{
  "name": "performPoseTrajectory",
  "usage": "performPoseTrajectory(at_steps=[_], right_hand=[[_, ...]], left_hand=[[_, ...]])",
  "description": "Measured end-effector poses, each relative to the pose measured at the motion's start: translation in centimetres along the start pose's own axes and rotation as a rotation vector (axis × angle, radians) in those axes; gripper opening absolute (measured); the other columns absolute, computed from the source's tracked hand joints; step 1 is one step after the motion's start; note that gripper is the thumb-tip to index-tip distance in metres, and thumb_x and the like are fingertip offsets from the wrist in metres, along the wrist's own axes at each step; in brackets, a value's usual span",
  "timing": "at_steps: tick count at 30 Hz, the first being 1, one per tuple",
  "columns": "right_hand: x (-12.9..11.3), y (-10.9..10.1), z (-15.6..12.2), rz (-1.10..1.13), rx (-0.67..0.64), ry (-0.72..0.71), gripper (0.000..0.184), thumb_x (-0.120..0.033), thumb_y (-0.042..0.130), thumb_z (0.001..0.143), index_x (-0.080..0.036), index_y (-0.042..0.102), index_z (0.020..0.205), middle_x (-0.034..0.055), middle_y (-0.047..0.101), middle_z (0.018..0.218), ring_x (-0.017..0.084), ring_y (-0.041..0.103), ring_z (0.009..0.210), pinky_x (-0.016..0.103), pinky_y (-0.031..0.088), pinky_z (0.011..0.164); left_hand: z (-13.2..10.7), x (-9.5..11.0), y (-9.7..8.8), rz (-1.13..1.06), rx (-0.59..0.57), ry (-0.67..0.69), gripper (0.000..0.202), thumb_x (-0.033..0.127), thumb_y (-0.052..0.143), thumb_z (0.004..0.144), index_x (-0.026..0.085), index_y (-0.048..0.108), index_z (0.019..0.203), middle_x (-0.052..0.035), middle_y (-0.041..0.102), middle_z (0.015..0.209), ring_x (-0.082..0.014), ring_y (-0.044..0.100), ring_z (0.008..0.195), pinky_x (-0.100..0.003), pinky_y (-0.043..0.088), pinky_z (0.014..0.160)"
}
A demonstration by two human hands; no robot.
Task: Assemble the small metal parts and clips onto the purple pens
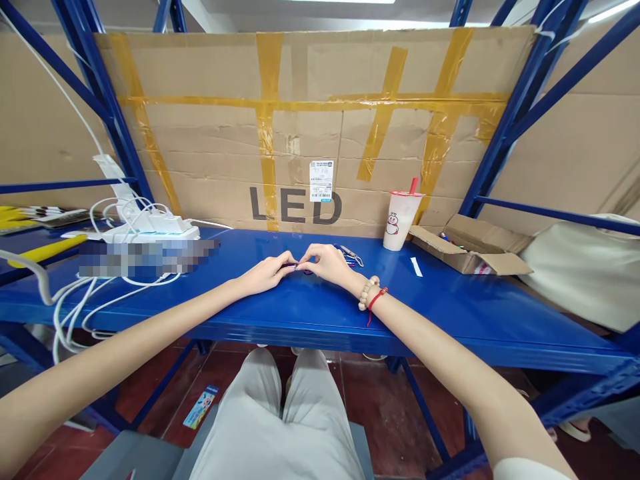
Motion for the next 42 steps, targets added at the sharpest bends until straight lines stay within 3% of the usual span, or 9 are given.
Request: performPoseTrajectory(at_steps=[12,21,26,42], right_hand=[[0.24,0.32,0.16,0.151,-0.015,0.135,0.031,-0.043,0.065,0.073,-0.012,0.068,0.075,0.0049,0.065,0.074,0.007,0.054,0.046,0.02,0.039,0.046],[0.38,0.23,0.29,0.179,-0.009,0.156,0.037,-0.048,0.066,0.071,-0.012,0.067,0.075,0.0057,0.065,0.071,0.008,0.054,0.043,0.02,0.039,0.043],[0.26,0.22,0.48,0.175,-0.006,0.144,0.04,-0.052,0.065,0.071,-0.012,0.067,0.073,0.0057,0.065,0.07,0.008,0.053,0.043,0.02,0.04,0.044],[0.26,-0.01,0.53,0.139,0.006,0.084,0.042,-0.054,0.062,0.073,-0.012,0.066,0.075,0.0047,0.064,0.072,0.007,0.052,0.042,0.02,0.039,0.044]], left_hand=[[0.0,0.23,-0.26,-0.001,0.04,0.0,0.026,0.038,0.032,0.094,0.021,0.046,0.107,-0.0037,0.062,0.097,-0.0198,0.061,0.086,-0.028,0.043,0.07],[0.15,0.02,-0.12,0.005,0.059,-0.01,0.028,0.039,0.031,0.095,0.02,0.047,0.108,-0.0052,0.062,0.106,-0.0205,0.06,0.093,-0.03,0.044,0.077],[0.25,-0.13,-0.03,0.011,0.061,-0.001,0.03,0.038,0.029,0.095,0.02,0.051,0.105,-0.0041,0.062,0.104,-0.0196,0.059,0.094,-0.031,0.044,0.083],[0.2,0.38,-0.24,0.067,0.061,-0.016,0.032,0.039,0.026,0.095,0.021,0.051,0.105,-0.0045,0.062,0.106,-0.0204,0.059,0.095,-0.031,0.045,0.081]])
Point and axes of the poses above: each hand's wrist, its own z-axis towards the middle knuckle, its own y-axis out of the palm, x = y × z, the point moved 2 cm from there along z, towards the middle knuckle
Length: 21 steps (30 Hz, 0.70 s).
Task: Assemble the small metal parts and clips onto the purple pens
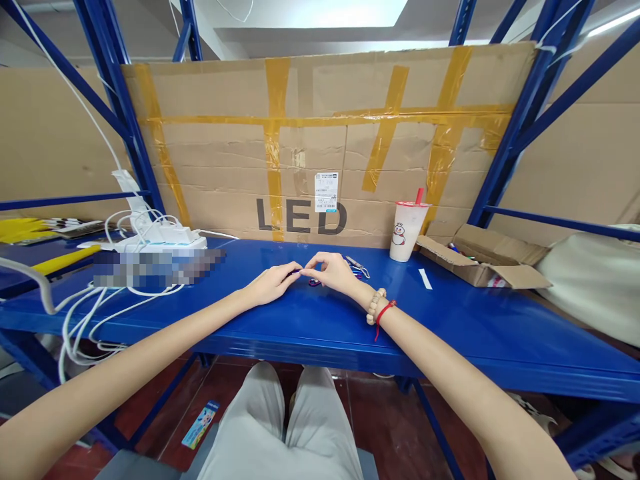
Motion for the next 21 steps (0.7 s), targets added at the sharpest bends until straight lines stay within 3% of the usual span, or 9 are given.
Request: performPoseTrajectory(at_steps=[5,11,21], right_hand=[[-0.4,-0.1,0.1,-0.064,0.02,-0.041,0.041,-0.053,0.061,0.075,-0.013,0.067,0.078,0.0041,0.064,0.071,0.006,0.049,0.044,0.02,0.039,0.046],[-0.7,-0.7,0.0,-0.181,0.061,-0.163,0.024,-0.039,0.065,0.076,-0.018,0.069,0.088,0.0026,0.064,0.081,0.005,0.045,0.049,0.02,0.037,0.051],[-1.2,-0.8,-0.4,-0.328,0.086,-0.286,0.017,-0.032,0.058,0.084,-0.02,0.069,0.087,0.0024,0.063,0.088,0.007,0.052,0.059,0.019,0.038,0.055]], left_hand=[[0.0,0.1,-0.1,0.005,-0.007,-0.009,0.033,0.039,0.026,0.095,0.022,0.051,0.108,-0.0049,0.061,0.108,-0.0206,0.059,0.097,-0.031,0.045,0.081],[0.0,0.0,-0.2,0.038,0.028,-0.069,0.033,0.038,0.024,0.096,0.022,0.049,0.108,-0.0043,0.062,0.106,-0.0213,0.06,0.097,-0.032,0.045,0.079],[0.0,0.0,-0.3,0.05,0.006,-0.082,0.031,0.039,0.023,0.096,0.022,0.049,0.1,-0.0034,0.063,0.095,-0.0204,0.061,0.085,-0.029,0.044,0.069]])
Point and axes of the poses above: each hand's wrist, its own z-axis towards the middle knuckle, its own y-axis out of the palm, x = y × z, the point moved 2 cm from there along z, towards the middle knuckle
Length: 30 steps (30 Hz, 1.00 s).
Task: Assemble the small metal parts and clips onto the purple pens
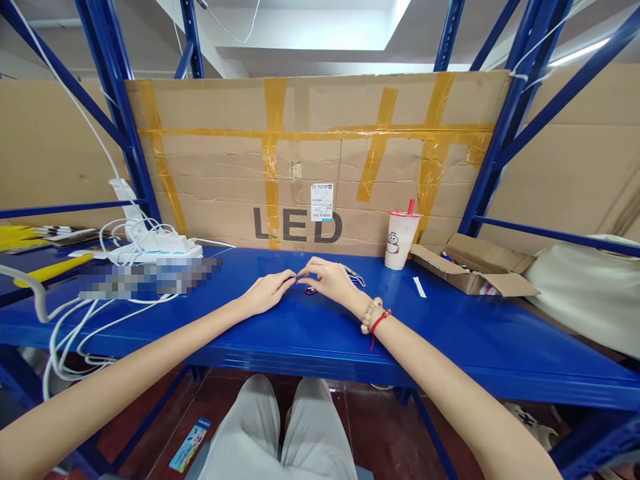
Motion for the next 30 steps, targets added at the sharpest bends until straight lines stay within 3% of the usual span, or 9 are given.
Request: performPoseTrajectory(at_steps=[7,16,30], right_hand=[[0.04,0.1,-0.09,-0.045,0.038,-0.051,0.017,-0.031,0.057,0.085,-0.019,0.069,0.085,0.002,0.063,0.086,0.006,0.052,0.058,0.019,0.039,0.055],[0.0,0.09,-0.19,-0.068,0.069,-0.102,0.016,-0.029,0.058,0.084,-0.018,0.069,0.086,0.0016,0.062,0.083,0.008,0.055,0.065,0.018,0.039,0.056],[-0.19,-0.04,-0.13,-0.092,0.073,-0.113,0.016,-0.031,0.059,0.083,-0.019,0.068,0.086,0.0005,0.062,0.082,0.006,0.052,0.059,0.018,0.038,0.053]], left_hand=[[-0.1,0.2,-0.04,-0.061,-0.038,0.023,0.032,0.04,0.023,0.096,0.022,0.048,0.103,-0.0027,0.063,0.091,-0.0185,0.061,0.082,-0.026,0.042,0.064],[-0.07,-0.13,0.15,-0.115,-0.028,0.033,0.031,0.041,0.025,0.096,0.023,0.047,0.107,-0.0033,0.062,0.101,-0.0196,0.06,0.093,-0.028,0.044,0.076],[-0.14,0.19,-0.07,-0.128,-0.039,0.033,0.032,0.037,0.024,0.096,0.021,0.048,0.108,-0.0051,0.061,0.103,-0.0193,0.059,0.091,-0.029,0.044,0.079]])
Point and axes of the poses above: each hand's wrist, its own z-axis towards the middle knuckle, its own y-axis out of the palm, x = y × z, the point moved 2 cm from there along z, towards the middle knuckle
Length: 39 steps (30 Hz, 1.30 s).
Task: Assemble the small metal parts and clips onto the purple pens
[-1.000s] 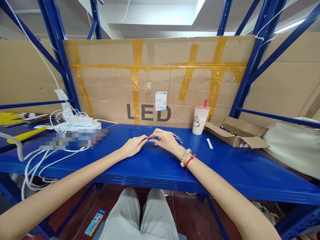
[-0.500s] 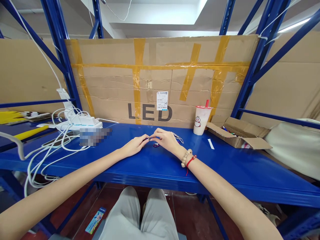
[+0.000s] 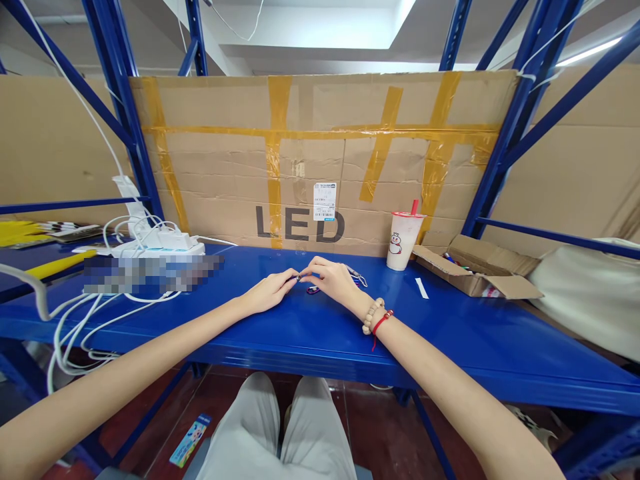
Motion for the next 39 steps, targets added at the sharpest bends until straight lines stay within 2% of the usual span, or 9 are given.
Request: performPoseTrajectory(at_steps=[3,9,14,19,23,28,33,39], right_hand=[[0.2,0.1,-0.1,-0.003,0.001,0.001,0.016,-0.031,0.059,0.084,-0.018,0.069,0.086,0.0008,0.062,0.083,0.007,0.053,0.061,0.018,0.038,0.053],[0.4,0.3,-0.5,0.003,-0.024,-0.025,0.023,-0.031,0.05,0.09,-0.02,0.069,0.084,0.0019,0.063,0.085,0.008,0.056,0.065,0.019,0.038,0.055],[0.2,0.4,-0.5,0.05,-0.058,-0.011,0.027,-0.033,0.048,0.09,-0.018,0.069,0.08,0.0034,0.063,0.084,0.008,0.054,0.063,0.021,0.034,0.051],[0.3,0.6,-0.1,0.185,-0.062,0.083,0.031,-0.043,0.056,0.084,-0.016,0.067,0.073,0.0039,0.062,0.074,0.01,0.055,0.066,0.02,0.04,0.057],[0.4,1.0,0.0,0.299,-0.088,0.198,0.04,-0.05,0.058,0.08,-0.014,0.066,0.067,0.0037,0.061,0.067,0.008,0.052,0.053,0.019,0.039,0.047],[0.3,1.3,-0.1,0.382,-0.123,0.316,0.047,-0.055,0.056,0.079,-0.01,0.065,0.069,0.0044,0.061,0.068,0.005,0.049,0.04,0.018,0.037,0.038],[0.4,1.3,0.1,0.34,-0.106,0.323,0.048,-0.056,0.054,0.079,-0.011,0.066,0.07,0.0041,0.061,0.067,0.005,0.048,0.042,0.019,0.038,0.042],[0.4,0.9,0.1,0.169,-0.056,0.232,0.032,-0.048,0.062,0.078,-0.017,0.068,0.083,0.002,0.063,0.078,0.006,0.046,0.053,0.02,0.035,0.051]], left_hand=[[0.0,-0.1,0.0,-0.004,-0.002,0.005,0.031,0.037,0.024,0.096,0.021,0.047,0.109,-0.0052,0.061,0.103,-0.0193,0.059,0.092,-0.03,0.044,0.079],[-0.1,-0.2,0.3,0.008,-0.047,0.018,0.031,0.039,0.023,0.096,0.02,0.047,0.103,-0.0038,0.06,0.087,-0.0187,0.059,0.078,-0.026,0.042,0.064],[-0.1,-0.2,0.4,0.015,-0.045,0.031,0.03,0.039,0.025,0.096,0.019,0.046,0.103,-0.0039,0.061,0.087,-0.0187,0.059,0.076,-0.026,0.041,0.064],[-0.2,-0.2,0.4,0.002,-0.019,0.057,0.028,0.038,0.028,0.095,0.021,0.048,0.105,-0.0039,0.062,0.097,-0.0184,0.06,0.084,-0.027,0.042,0.071],[-0.2,-0.2,0.4,-0.003,0.008,0.075,0.024,0.036,0.033,0.094,0.02,0.048,0.104,-0.0049,0.062,0.104,-0.019,0.06,0.091,-0.028,0.044,0.075],[-0.2,0.0,0.2,0.01,0.024,0.075,0.024,0.034,0.033,0.094,0.02,0.049,0.106,-0.0045,0.063,0.105,-0.0187,0.06,0.094,-0.028,0.044,0.079],[-0.1,0.2,0.0,0.055,0.036,0.031,0.026,0.034,0.031,0.095,0.021,0.049,0.108,-0.0033,0.064,0.093,-0.0187,0.062,0.086,-0.027,0.045,0.074],[0.0,0.2,-0.1,0.097,0.094,-0.035,0.029,0.034,0.025,0.096,0.022,0.048,0.109,-0.0034,0.063,0.102,-0.0195,0.061,0.09,-0.028,0.045,0.074]])
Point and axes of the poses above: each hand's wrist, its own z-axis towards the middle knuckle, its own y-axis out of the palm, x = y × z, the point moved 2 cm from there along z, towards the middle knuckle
